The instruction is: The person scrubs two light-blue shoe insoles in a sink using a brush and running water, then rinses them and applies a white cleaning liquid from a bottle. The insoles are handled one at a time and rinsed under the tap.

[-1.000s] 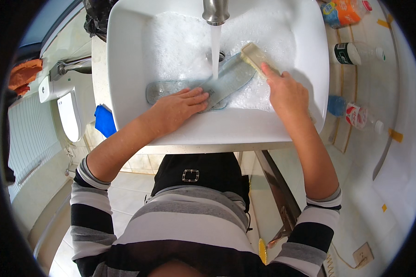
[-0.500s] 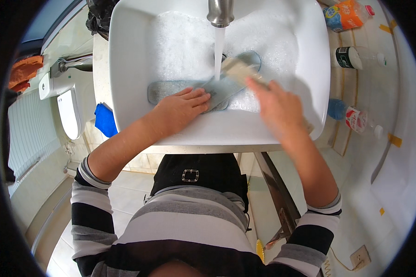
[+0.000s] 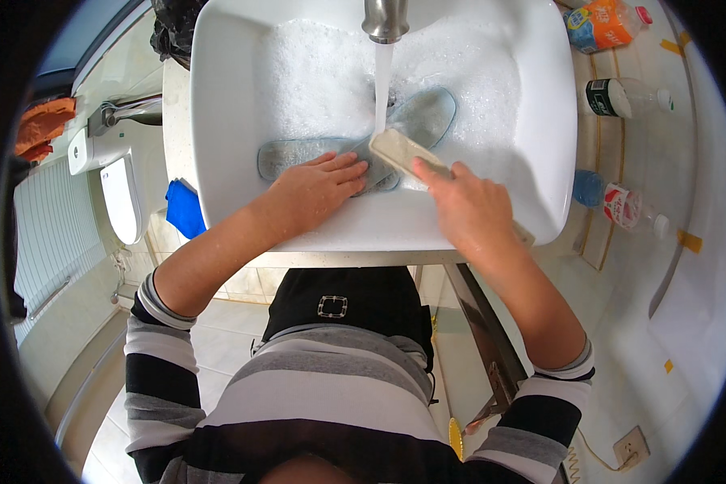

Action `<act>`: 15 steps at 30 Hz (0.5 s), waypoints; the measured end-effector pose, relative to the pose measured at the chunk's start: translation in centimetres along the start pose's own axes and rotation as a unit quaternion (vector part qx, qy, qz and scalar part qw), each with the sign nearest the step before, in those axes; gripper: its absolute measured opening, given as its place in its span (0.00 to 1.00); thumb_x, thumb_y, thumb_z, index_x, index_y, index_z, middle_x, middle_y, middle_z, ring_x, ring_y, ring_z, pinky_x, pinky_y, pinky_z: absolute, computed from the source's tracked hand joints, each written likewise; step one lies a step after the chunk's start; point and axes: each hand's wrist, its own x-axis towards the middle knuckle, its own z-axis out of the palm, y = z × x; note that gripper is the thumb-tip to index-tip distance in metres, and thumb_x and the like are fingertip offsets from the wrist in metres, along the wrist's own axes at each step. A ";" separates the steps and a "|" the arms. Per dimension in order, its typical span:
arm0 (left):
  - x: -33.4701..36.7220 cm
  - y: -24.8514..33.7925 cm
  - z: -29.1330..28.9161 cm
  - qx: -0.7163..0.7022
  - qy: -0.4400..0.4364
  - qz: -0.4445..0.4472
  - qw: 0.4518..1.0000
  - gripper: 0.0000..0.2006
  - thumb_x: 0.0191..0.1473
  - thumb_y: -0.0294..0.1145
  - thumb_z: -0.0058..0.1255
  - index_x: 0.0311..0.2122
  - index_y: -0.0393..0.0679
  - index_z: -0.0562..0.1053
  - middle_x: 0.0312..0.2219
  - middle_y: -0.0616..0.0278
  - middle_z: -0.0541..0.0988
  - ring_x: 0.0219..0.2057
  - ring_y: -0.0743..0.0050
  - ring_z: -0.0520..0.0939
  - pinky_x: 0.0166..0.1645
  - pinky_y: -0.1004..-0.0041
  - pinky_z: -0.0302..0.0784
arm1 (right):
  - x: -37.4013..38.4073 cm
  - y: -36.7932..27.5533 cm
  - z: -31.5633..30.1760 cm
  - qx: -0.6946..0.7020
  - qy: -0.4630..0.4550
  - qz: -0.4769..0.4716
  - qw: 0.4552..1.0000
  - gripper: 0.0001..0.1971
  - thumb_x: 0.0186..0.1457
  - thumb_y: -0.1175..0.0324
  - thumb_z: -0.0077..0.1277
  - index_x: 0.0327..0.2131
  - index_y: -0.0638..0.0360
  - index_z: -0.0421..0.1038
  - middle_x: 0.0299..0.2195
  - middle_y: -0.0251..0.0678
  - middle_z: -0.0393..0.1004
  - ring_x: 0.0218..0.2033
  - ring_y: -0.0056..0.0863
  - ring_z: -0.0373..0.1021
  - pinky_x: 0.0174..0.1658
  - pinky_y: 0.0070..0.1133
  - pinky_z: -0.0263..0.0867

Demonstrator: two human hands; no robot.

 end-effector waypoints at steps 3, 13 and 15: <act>0.0 0.0 -0.1 -0.005 -0.007 0.001 1.000 0.17 0.53 0.27 0.41 0.48 0.41 0.70 0.55 0.60 0.68 0.59 0.66 0.64 0.62 0.68 0.59 | 0.5 0.2 -0.5 -0.018 0.006 0.033 0.999 0.23 0.52 0.70 0.49 0.51 0.29 0.69 0.28 0.39 0.70 0.27 0.43 0.70 0.31 0.33 0.66; 0.0 0.0 0.1 -0.003 -0.021 -0.006 1.000 0.17 0.53 0.28 0.41 0.49 0.42 0.70 0.57 0.62 0.65 0.60 0.68 0.62 0.63 0.67 0.58 | 0.5 0.1 -1.0 -0.009 -0.021 -0.010 1.000 0.21 0.55 0.68 0.46 0.51 0.29 0.68 0.29 0.41 0.72 0.29 0.42 0.71 0.33 0.33 0.67; 0.0 0.0 0.0 -0.005 -0.032 -0.006 0.999 0.17 0.53 0.28 0.41 0.50 0.42 0.69 0.57 0.62 0.65 0.60 0.68 0.62 0.63 0.67 0.58 | 0.9 0.2 -1.2 -0.012 0.016 0.014 1.000 0.22 0.53 0.70 0.49 0.50 0.27 0.69 0.30 0.41 0.72 0.28 0.42 0.70 0.34 0.32 0.66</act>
